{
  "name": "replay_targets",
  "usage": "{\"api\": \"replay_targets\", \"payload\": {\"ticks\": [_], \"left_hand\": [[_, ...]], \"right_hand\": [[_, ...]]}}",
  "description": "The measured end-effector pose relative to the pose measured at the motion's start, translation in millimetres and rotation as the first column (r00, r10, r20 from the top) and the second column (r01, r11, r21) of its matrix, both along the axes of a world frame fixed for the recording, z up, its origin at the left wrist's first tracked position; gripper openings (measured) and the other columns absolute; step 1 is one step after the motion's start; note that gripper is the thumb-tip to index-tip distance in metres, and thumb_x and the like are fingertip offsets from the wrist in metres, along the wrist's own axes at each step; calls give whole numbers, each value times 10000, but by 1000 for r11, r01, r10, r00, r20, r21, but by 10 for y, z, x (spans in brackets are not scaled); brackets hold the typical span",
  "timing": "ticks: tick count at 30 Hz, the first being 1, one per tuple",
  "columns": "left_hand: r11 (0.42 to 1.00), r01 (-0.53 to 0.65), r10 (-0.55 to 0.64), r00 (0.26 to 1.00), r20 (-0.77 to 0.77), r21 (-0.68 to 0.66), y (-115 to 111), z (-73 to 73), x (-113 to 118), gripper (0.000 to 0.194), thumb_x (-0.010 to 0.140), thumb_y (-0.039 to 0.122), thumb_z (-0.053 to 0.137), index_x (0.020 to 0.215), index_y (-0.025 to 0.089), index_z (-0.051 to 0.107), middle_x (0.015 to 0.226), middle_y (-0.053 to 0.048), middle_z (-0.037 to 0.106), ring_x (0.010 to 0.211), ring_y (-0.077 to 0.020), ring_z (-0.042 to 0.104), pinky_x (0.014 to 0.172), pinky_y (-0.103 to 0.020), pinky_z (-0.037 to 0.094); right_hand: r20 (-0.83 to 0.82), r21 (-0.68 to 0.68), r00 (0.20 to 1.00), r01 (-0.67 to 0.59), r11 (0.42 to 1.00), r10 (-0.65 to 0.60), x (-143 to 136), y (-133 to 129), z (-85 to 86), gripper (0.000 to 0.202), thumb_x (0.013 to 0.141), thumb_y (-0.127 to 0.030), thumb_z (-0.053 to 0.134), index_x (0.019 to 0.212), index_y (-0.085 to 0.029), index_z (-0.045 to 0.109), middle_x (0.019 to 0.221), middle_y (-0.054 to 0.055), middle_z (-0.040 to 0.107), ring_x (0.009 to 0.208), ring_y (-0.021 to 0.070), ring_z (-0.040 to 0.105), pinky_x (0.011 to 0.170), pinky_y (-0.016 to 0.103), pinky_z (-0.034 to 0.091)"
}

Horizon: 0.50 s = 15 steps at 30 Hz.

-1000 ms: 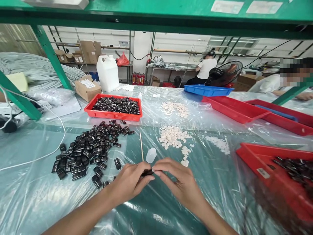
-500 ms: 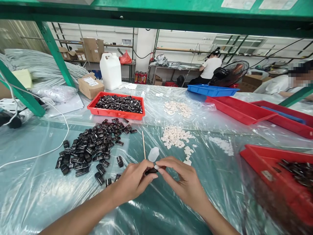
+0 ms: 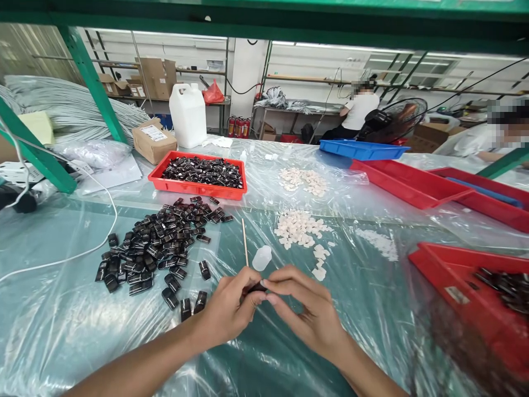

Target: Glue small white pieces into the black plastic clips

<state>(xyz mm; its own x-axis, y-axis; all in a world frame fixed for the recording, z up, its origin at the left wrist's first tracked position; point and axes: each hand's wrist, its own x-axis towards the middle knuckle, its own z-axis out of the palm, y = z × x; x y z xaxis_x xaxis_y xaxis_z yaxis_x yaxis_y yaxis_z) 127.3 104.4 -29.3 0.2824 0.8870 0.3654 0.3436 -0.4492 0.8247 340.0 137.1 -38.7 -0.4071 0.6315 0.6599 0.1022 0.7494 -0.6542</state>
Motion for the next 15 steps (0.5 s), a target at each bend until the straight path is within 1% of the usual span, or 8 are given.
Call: {"api": "replay_targets", "payload": {"ticks": [2,5,7,9,10,12,14,15], "left_hand": [[1000,-8,8,1000,18,-1,5,-4,-4,92,1038,272,524,958,231,507,575,114,476,451,-46,427,452,-166,339],[999,-25,25,999,24,21,42,4,-24,79,1015,284,549,952,238,538,609,91,509,489,-54,435,465,-169,350],[998,-55,55,998,10,37,88,18,-49,64,995,294,573,950,251,555,625,83,531,505,-58,470,477,-165,378],[996,-70,70,998,7,47,146,23,-85,39,990,299,571,990,266,550,627,90,549,476,-51,504,468,-153,410],[996,-74,73,997,15,47,177,15,-108,70,990,306,566,1048,274,543,635,94,559,452,-46,513,460,-149,427],[996,-79,78,996,39,45,232,-28,-163,237,991,328,555,1219,288,503,688,87,601,421,-40,527,459,-151,466],[996,-77,76,997,21,44,267,-102,-217,338,984,347,561,1310,308,484,745,75,642,437,-45,559,482,-159,496],[997,-61,62,998,-6,46,274,-144,-240,328,979,351,567,1300,318,511,740,77,649,448,-49,569,486,-159,497]], "right_hand": [[20,-1,999,-26,1000,26,10,-1,-1,329,1111,-178,848,1336,-405,926,1109,44,884,888,256,872,778,383,776],[24,15,998,-49,999,49,-11,6,-2,381,1142,-197,816,1434,-421,916,1139,51,890,918,251,869,801,382,776],[17,19,998,-53,998,52,-26,38,-1,363,1151,-233,811,1440,-417,932,1148,48,914,928,242,880,805,374,772],[11,12,1000,-25,1000,25,12,139,7,304,1144,-321,829,1408,-395,959,1169,53,939,942,247,894,817,393,774],[3,-2,1000,20,1000,-20,69,228,14,281,1146,-381,831,1391,-383,968,1177,59,945,947,253,894,828,412,772],[-30,-42,982,184,982,-186,284,493,40,280,1181,-510,792,1349,-375,970,1161,73,941,925,249,874,840,437,751],[-75,-111,908,402,909,-411,616,856,85,348,1255,-597,677,1289,-383,948,1115,84,920,864,213,826,814,416,701],[-79,-148,853,502,852,-516,806,1054,112,388,1284,-598,633,1302,-343,924,1079,79,901,845,198,806,817,405,698]]}}
